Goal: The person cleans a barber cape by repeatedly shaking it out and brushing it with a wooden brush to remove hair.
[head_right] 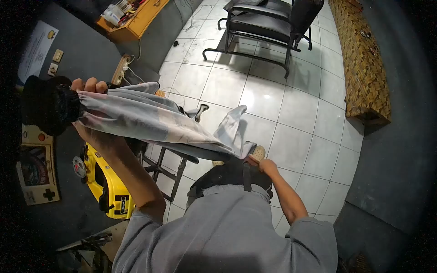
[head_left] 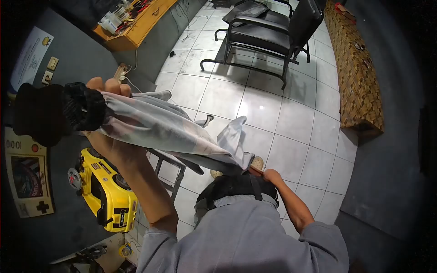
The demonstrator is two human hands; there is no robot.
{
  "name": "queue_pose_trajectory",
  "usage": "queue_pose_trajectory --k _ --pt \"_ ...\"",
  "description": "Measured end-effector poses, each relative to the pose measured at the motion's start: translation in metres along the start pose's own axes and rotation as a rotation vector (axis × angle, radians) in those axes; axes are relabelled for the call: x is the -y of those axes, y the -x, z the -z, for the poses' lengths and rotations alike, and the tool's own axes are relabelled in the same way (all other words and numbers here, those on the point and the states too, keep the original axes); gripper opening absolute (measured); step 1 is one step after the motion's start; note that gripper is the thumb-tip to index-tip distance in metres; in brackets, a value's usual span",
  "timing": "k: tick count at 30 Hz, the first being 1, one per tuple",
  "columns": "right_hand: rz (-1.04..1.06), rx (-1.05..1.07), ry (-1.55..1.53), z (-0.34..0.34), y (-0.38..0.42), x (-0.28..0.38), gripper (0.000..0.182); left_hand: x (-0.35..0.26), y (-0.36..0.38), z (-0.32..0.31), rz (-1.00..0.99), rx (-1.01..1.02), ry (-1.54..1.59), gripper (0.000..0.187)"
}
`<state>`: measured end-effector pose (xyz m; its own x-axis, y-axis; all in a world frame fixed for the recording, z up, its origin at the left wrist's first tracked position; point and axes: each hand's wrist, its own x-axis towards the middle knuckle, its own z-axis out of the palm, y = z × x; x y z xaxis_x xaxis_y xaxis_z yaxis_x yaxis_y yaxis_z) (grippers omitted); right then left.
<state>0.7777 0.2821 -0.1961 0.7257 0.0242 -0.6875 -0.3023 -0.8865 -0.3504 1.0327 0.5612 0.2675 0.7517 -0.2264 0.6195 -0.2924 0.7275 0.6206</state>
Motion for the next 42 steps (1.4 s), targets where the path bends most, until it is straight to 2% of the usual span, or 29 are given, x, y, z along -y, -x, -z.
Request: queue_pose_trajectory --k 2,3,4,5,6,7,9,10,11,12,13,15,16,17,19,21,23,25,26,27,29,31,33,35,37,39,40,41,42 --pt "0.006 0.039 0.013 0.001 0.003 -0.006 0.036 -0.009 -0.001 -0.003 0.129 -0.06 -0.039 0.034" --pt "0.007 -0.09 -0.069 0.027 0.014 0.009 0.037 -0.002 -0.004 -0.014 0.13 -0.135 0.188 0.035" --pt "0.008 -0.223 -0.153 0.056 0.024 0.027 0.037 0.005 -0.005 -0.019 -0.022 0.038 -0.112 0.037" --pt "0.106 -0.379 -0.315 0.074 0.026 0.038 0.037 0.011 -0.005 -0.022 -0.172 0.211 -0.411 0.039" --pt "0.206 -0.536 -0.478 0.096 0.026 0.052 0.037 0.016 -0.007 -0.016 -0.208 0.381 -0.447 0.037" --pt "0.279 -0.45 -0.75 0.13 0.037 0.077 0.035 0.011 -0.007 -0.014 -0.056 0.436 -0.472 0.031" --pt "0.427 -0.212 -1.27 0.204 0.085 0.135 0.033 0.009 -0.009 -0.027 0.084 0.615 -0.494 0.024" --pt "0.503 -0.059 -1.513 0.229 0.108 0.156 0.032 0.008 -0.01 -0.033 0.084 0.618 -0.495 0.024" --pt "0.505 -0.06 -1.514 0.236 0.115 0.167 0.032 0.006 -0.011 -0.039 0.164 0.687 -0.527 0.023" --pt "0.702 0.019 -1.531 0.241 0.12 0.175 0.031 0.006 -0.011 -0.042 0.244 0.754 -0.559 0.022" --pt "0.9 0.101 -1.536 0.242 0.122 0.18 0.03 0.007 -0.01 -0.043 0.243 0.755 -0.559 0.022" --pt "0.904 0.217 -1.365 0.231 0.117 0.185 0.028 0.007 -0.009 -0.043 0.042 0.678 -0.743 0.019" --pt "0.816 0.401 -1.393 0.213 0.097 0.174 0.031 0.007 -0.007 -0.034 -0.045 0.627 -0.812 0.017" --pt "0.816 0.403 -1.391 0.193 0.08 0.163 0.031 0.008 -0.003 -0.03 -0.045 0.626 -0.814 0.017" --pt "0.648 -0.068 -0.821 0.147 0.051 0.137 0.034 0.007 0.004 -0.025 -0.186 0.317 -0.645 0.018" --pt "0.436 -0.118 -0.426 0.092 0.022 0.081 0.038 0.005 0.004 -0.025 -0.197 0.226 -0.603 0.025" --pt "0.193 -0.142 -0.235 0.075 0.037 0.06 0.043 0.01 0.005 -0.018 -0.22 0.185 -0.5 0.022" --pt "-0.161 -0.082 -0.029 0.065 0.052 0.049 0.041 0.003 0.001 -0.01 -0.151 0.179 -0.389 0.024" --pt "-0.164 -0.087 -0.029 0.059 0.05 0.037 0.041 -0.002 0.0 -0.009 -0.075 0.172 -0.35 0.027" --pt "-0.211 -0.126 -0.093 0.059 0.048 0.03 0.041 0.0 0.0 -0.011 -0.08 0.174 -0.349 0.027" --pt "-0.261 -0.154 -0.161 0.051 0.043 0.021 0.04 0.006 0.006 -0.018 -0.129 0.251 -0.616 0.028" --pt "0.043 -0.502 -0.489 0.088 0.05 0.039 0.039 0.019 0.011 -0.017 -0.145 0.385 -0.52 0.018" --pt "0.177 -0.499 -0.991 0.147 0.08 0.095 0.038 0.028 0.013 -0.022 -0.16 0.424 -0.546 0.014" --pt "0.382 -0.281 -1.511 0.195 0.116 0.147 0.037 0.038 0.012 -0.028 -0.187 0.409 -0.552 0.015" --pt "0.599 -0.409 -1.59 0.222 0.152 0.193 0.038 0.046 0.01 -0.036 -0.306 0.293 -0.597 0.015" --pt "0.847 -0.306 -1.623 0.218 0.155 0.209 0.034 0.047 0.008 -0.04 -0.307 0.302 -0.602 0.016" --pt "0.823 -0.387 -1.433 0.207 0.145 0.211 0.032 0.047 0.007 -0.042 -0.312 0.318 -0.601 0.016" --pt "0.792 -0.408 -1.108 0.199 0.134 0.205 0.027 0.048 0.006 -0.043 -0.316 0.333 -0.6 0.016" --pt "0.705 -0.427 -0.975 0.188 0.121 0.202 0.026 0.049 0.004 -0.044 -0.364 0.321 -0.679 0.016"
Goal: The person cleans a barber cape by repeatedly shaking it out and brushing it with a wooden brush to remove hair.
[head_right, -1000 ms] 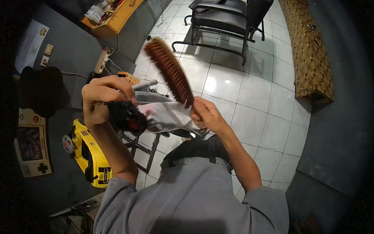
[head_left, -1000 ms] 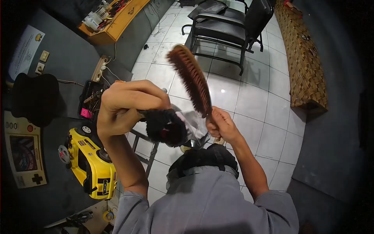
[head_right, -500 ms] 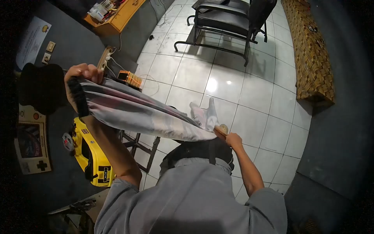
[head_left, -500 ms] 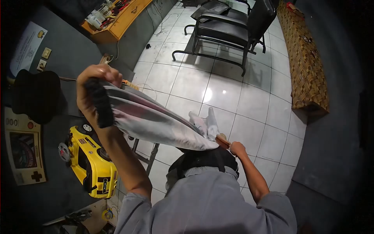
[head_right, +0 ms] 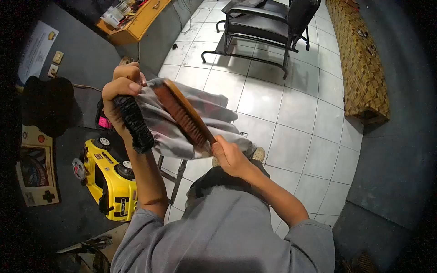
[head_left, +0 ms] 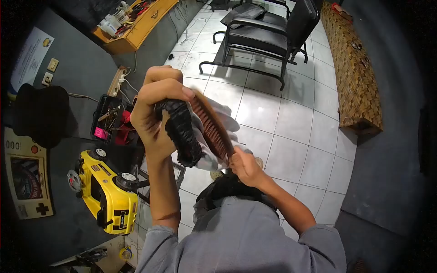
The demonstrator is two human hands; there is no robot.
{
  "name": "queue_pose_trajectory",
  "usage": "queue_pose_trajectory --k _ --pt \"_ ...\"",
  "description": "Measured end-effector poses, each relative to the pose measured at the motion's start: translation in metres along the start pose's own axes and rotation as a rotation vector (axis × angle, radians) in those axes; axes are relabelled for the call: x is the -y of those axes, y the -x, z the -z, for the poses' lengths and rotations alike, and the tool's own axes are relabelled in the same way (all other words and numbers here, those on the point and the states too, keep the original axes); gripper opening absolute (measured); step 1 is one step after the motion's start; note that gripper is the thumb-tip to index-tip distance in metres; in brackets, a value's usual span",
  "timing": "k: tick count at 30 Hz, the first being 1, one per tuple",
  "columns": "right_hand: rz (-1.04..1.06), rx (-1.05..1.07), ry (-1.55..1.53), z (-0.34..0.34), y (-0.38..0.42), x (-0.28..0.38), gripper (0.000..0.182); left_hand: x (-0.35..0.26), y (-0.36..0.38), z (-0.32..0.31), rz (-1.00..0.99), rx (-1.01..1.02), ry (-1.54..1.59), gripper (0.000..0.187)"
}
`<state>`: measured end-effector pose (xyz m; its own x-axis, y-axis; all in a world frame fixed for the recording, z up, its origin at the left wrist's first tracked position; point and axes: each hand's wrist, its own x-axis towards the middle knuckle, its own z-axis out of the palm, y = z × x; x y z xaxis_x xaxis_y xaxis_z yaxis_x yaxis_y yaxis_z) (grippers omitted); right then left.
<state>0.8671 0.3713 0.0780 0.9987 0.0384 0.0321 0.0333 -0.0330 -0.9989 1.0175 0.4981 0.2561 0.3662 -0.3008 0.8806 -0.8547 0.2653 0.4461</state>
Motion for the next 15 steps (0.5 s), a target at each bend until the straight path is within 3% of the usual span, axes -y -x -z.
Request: queue_pose_trajectory --k 3,5,7,9,10,11,12,14,15 --pt "-0.274 0.047 0.595 0.001 0.013 -0.089 0.02 0.01 0.002 0.014 -0.001 -0.174 0.2 0.018" --pt "-0.145 0.192 0.968 0.025 0.052 -0.188 0.029 0.031 -0.003 0.06 0.014 0.03 0.553 0.018" --pt "-0.652 0.443 0.982 0.057 0.081 -0.226 0.025 0.024 -0.007 0.082 0.28 -0.003 0.732 0.018" --pt "-0.649 0.417 1.011 0.08 0.108 -0.259 0.026 0.04 0.01 0.091 0.177 -0.08 0.663 0.022" --pt "-0.649 0.417 1.01 0.079 0.102 -0.241 0.026 0.043 0.009 0.089 0.121 -0.003 0.652 0.022" --pt "-0.564 0.238 0.946 0.079 0.096 -0.222 0.029 0.046 0.01 0.085 0.066 0.073 0.644 0.021" --pt "-0.477 0.057 0.88 0.078 0.084 -0.192 0.032 0.031 0.018 0.054 0.088 -0.182 0.439 0.021" --pt "-0.312 -0.262 0.528 0.065 0.052 -0.148 0.038 0.034 0.024 0.031 0.056 -0.148 0.521 0.022" --pt "-0.34 -0.251 0.334 0.057 0.032 -0.109 0.033 0.033 0.022 0.026 0.051 -0.105 0.54 0.022"
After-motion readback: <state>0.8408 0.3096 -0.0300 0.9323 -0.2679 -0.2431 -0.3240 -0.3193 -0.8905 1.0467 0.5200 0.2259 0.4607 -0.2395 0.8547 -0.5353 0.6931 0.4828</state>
